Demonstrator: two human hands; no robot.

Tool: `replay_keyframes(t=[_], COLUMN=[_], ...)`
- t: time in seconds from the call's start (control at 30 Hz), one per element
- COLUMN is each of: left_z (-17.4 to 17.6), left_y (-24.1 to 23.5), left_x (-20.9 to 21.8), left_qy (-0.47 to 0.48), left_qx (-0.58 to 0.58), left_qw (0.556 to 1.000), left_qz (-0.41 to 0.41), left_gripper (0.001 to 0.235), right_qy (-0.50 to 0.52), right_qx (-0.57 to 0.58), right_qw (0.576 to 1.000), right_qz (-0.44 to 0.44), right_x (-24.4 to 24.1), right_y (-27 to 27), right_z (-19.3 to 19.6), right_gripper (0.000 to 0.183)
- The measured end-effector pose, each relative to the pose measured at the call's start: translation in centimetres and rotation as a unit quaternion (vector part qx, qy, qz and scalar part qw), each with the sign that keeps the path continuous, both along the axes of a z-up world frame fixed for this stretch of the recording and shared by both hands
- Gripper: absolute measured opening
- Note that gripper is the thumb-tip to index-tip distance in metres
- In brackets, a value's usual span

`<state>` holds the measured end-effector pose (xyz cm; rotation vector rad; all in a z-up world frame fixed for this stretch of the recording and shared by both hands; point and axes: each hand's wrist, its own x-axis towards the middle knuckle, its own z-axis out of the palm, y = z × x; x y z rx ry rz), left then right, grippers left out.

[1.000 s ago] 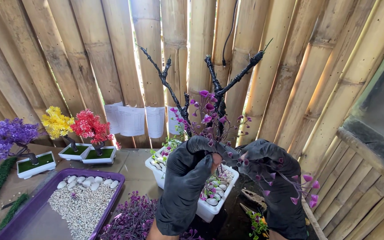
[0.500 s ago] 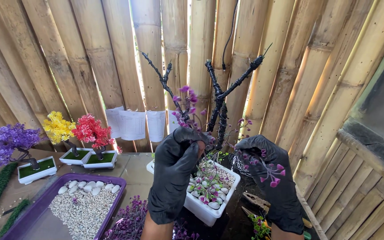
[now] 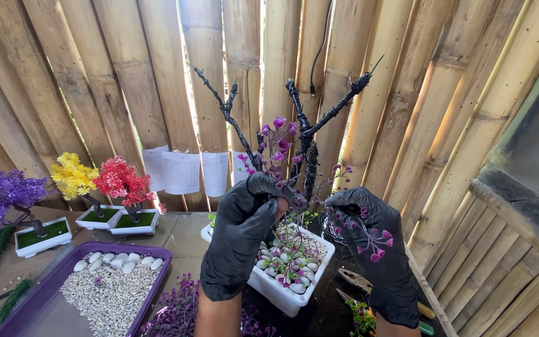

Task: Attaching small purple artificial flower clusters to a black decorative branch structure in a pot

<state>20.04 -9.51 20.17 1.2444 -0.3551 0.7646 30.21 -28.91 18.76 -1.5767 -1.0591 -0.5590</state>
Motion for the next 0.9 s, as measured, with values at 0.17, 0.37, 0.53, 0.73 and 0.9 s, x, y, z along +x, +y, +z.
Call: replay_keyframes(t=[0.17, 0.37, 0.53, 0.73, 0.9], left_z=[-0.3, 0.4, 0.4, 0.3, 0.5], left_y=[0.2, -0.3, -0.4, -0.4, -0.5], left_x=[0.2, -0.8, -0.7, -0.6, -0.9], left_qy=[-0.012, 0.022, 0.020, 0.015, 0.028], left_qx=[0.040, 0.040, 0.052, 0.059, 0.060], left_qw=[0.999, 0.998, 0.998, 0.997, 0.997], left_qz=[-0.026, -0.045, -0.040, -0.041, -0.030], left_gripper=[0.011, 0.015, 0.014, 0.011, 0.010], right_qy=[0.017, 0.027, 0.007, -0.010, -0.021], right_qx=[0.000, -0.010, -0.012, -0.002, -0.014], right_qw=[1.000, 0.999, 0.999, 1.000, 1.000], right_qz=[-0.003, -0.015, -0.040, -0.025, -0.012], right_x=[-0.5, -0.5, -0.6, -1.7, -1.4], right_y=[0.1, 0.2, 0.5, 0.9, 0.4], right_z=[0.3, 0.1, 0.2, 1.1, 0.8], right_gripper=[0.013, 0.018, 0.012, 0.011, 0.016])
